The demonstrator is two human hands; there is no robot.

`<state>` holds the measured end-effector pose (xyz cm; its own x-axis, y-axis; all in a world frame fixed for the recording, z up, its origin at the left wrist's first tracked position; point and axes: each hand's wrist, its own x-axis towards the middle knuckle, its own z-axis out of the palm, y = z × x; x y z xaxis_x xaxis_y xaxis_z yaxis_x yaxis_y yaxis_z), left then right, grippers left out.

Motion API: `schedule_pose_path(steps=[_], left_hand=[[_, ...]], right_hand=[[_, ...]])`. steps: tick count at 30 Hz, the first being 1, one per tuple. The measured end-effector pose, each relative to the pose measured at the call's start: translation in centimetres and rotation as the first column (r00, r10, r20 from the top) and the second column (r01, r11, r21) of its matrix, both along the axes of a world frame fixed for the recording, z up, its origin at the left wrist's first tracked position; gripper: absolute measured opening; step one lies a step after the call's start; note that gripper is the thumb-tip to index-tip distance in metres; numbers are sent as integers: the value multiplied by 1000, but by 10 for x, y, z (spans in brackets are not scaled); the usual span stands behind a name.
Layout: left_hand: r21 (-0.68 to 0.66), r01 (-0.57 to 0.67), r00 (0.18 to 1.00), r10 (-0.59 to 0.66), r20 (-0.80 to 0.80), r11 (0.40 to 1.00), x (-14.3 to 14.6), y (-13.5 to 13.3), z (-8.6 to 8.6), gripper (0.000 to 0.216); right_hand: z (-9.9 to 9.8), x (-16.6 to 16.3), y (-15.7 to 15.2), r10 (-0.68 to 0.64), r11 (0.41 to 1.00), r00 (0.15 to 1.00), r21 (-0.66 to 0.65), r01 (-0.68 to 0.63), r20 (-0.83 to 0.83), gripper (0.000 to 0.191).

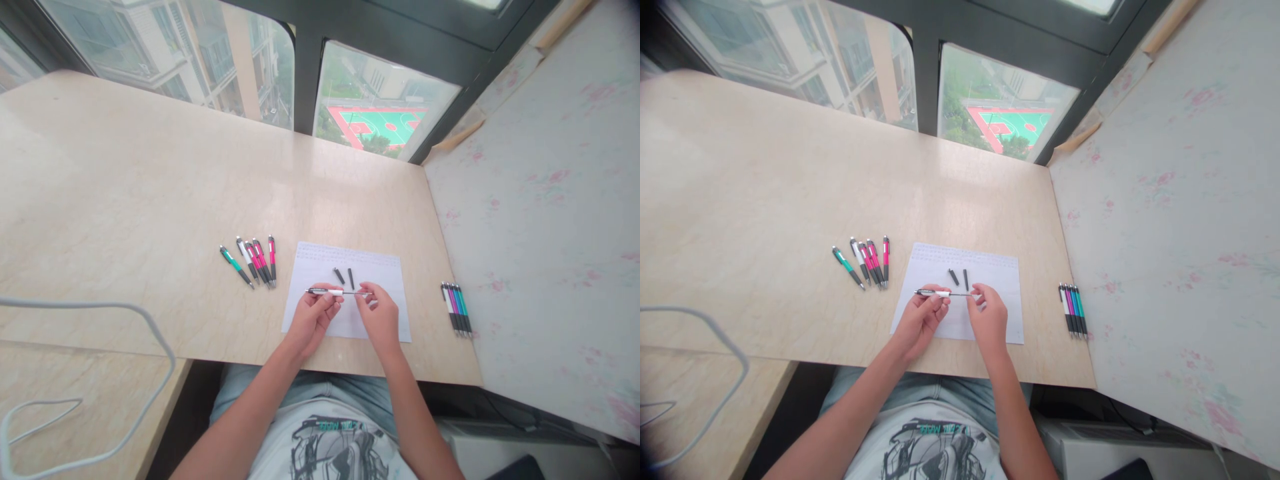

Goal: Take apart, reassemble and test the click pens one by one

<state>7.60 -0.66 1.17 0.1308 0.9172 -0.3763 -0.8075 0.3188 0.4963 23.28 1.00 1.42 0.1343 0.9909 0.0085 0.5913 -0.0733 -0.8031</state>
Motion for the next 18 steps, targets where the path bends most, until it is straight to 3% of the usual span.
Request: schedule_pose_path(steps=[4, 9, 11, 14, 18], left_hand=[[-8, 9, 1000, -9, 9, 1000, 1, 0, 0, 19], [-8, 9, 1000, -9, 7, 1000, 1, -1, 0, 19], [-1, 13, 1000, -13, 9, 1000, 0, -1, 0, 19], [8, 15, 1000, -15, 17, 1000, 0, -1, 1, 18], [3, 1, 1000, -1, 5, 1000, 0, -1, 2, 19]], right_hand=[[-11, -8, 11, -15, 996, 943, 83, -13, 332, 30], [-11, -18, 18, -34, 997, 888, 72, 1, 459, 16], [-9, -15, 20, -74, 996, 910, 83, 44, 409, 16], [-6, 0, 17, -114, 992, 974, 75, 101, 197, 20], [6, 28, 3, -85, 994, 984, -80, 73, -158, 26]])
